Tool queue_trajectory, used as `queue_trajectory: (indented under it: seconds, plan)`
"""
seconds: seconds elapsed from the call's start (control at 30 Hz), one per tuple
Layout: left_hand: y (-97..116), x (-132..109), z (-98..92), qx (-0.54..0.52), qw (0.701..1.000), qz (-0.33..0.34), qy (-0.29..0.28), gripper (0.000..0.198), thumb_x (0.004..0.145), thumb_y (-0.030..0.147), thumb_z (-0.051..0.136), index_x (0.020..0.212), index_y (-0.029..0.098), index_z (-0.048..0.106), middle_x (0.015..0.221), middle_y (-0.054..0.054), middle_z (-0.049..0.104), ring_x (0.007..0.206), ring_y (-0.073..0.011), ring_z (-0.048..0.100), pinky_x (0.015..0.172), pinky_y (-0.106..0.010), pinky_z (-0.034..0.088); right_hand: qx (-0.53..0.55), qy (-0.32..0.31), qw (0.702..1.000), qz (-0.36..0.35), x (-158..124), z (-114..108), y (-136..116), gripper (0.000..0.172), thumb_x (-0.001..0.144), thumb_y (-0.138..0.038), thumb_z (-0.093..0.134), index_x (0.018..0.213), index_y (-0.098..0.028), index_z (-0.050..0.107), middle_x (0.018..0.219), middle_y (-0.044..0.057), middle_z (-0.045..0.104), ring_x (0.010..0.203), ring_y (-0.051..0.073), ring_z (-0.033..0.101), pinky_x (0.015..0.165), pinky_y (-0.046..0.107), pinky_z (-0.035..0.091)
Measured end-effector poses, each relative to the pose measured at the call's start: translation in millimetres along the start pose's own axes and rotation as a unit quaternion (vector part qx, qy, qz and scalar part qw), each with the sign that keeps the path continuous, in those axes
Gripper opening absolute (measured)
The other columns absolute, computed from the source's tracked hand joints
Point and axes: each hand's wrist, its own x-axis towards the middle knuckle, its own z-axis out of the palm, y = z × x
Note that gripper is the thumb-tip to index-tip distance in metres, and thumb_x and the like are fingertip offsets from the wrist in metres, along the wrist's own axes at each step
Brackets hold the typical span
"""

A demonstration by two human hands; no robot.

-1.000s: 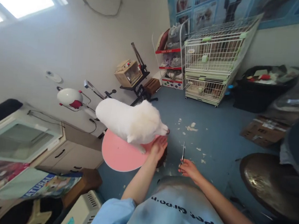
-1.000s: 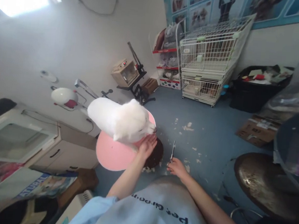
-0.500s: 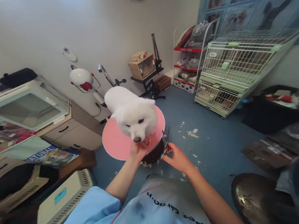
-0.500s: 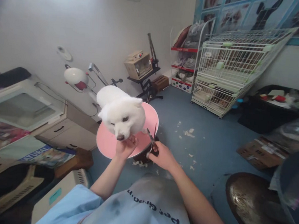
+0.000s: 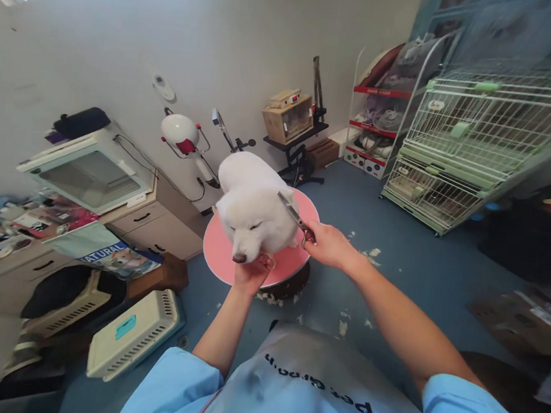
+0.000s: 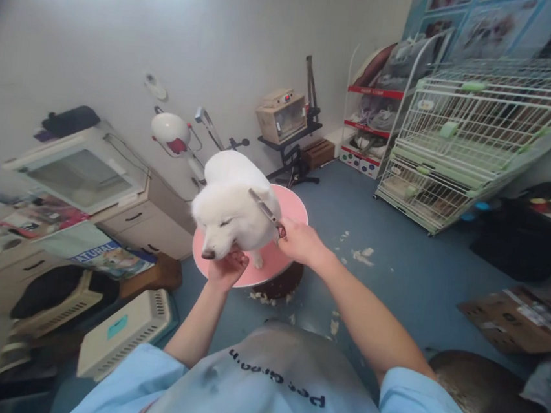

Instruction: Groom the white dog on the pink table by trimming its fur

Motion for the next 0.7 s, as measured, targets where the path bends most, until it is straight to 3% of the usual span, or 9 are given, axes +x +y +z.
queue_trajectory:
  seconds: [0.1,0.23,0.37,0.5,0.7]
  plan:
    - [8,-3,-5.6,-0.003,1.000,0.015,-0.007,0.022,0.085,0.040,0.060,0.078,0.019,0.060,0.057,0.003,0.054,0.049,-0.0080,0.049,0.054,-0.023,0.047,0.016,-0.018,1.000,-0.012,7,-7,1,0.032,0.076,-0.034,0.061,0.105,-0.021,0.060,0.097,0.005,0.067,0.081,0.018,0.059,0.061,0.024,0.032]
    - [18,-5,-15.2,-0.033,0.999,0.026,0.009,0.025,0.087,0.035,0.055,0.070,0.017,0.057,0.059,0.001,0.051,0.050,-0.0087,0.049,0.055,-0.025,0.046,0.039,-0.061,0.997,-0.041,12,-16,3,0.020,0.078,-0.025,0.053,0.095,-0.019,0.061,0.085,0.003,0.066,0.072,0.015,0.056,0.061,0.024,0.032]
    - [25,-5,-22.3,-0.040,0.999,0.030,0.017,0.024,0.088,0.028,0.050,0.068,0.016,0.056,0.057,0.001,0.049,0.049,-0.0090,0.048,0.055,-0.025,0.045,0.071,-0.097,0.991,-0.051,15,-24,3,0.026,0.071,-0.032,0.061,0.094,-0.019,0.060,0.084,0.001,0.064,0.071,0.014,0.054,0.060,0.023,0.034]
    - [30,-4,-29.1,-0.033,0.999,0.037,0.017,0.023,0.088,0.025,0.051,0.068,0.016,0.053,0.057,0.001,0.049,0.049,-0.0086,0.047,0.056,-0.025,0.044,0.092,-0.136,0.985,-0.058,20,-32,1,0.015,0.070,-0.027,0.058,0.083,-0.020,0.058,0.075,-0.002,0.061,0.066,0.013,0.052,0.059,0.023,0.035]
    - [34,-5,-37.2,-0.024,0.999,0.032,0.015,0.021,0.087,0.021,0.051,0.067,0.014,0.053,0.057,0.002,0.048,0.049,-0.0073,0.046,0.055,-0.023,0.044,0.135,-0.209,0.966,-0.068,33,-38,6,0.022,0.065,-0.032,0.064,0.081,-0.019,0.063,0.070,-0.003,0.057,0.064,0.012,0.050,0.056,0.023,0.034]
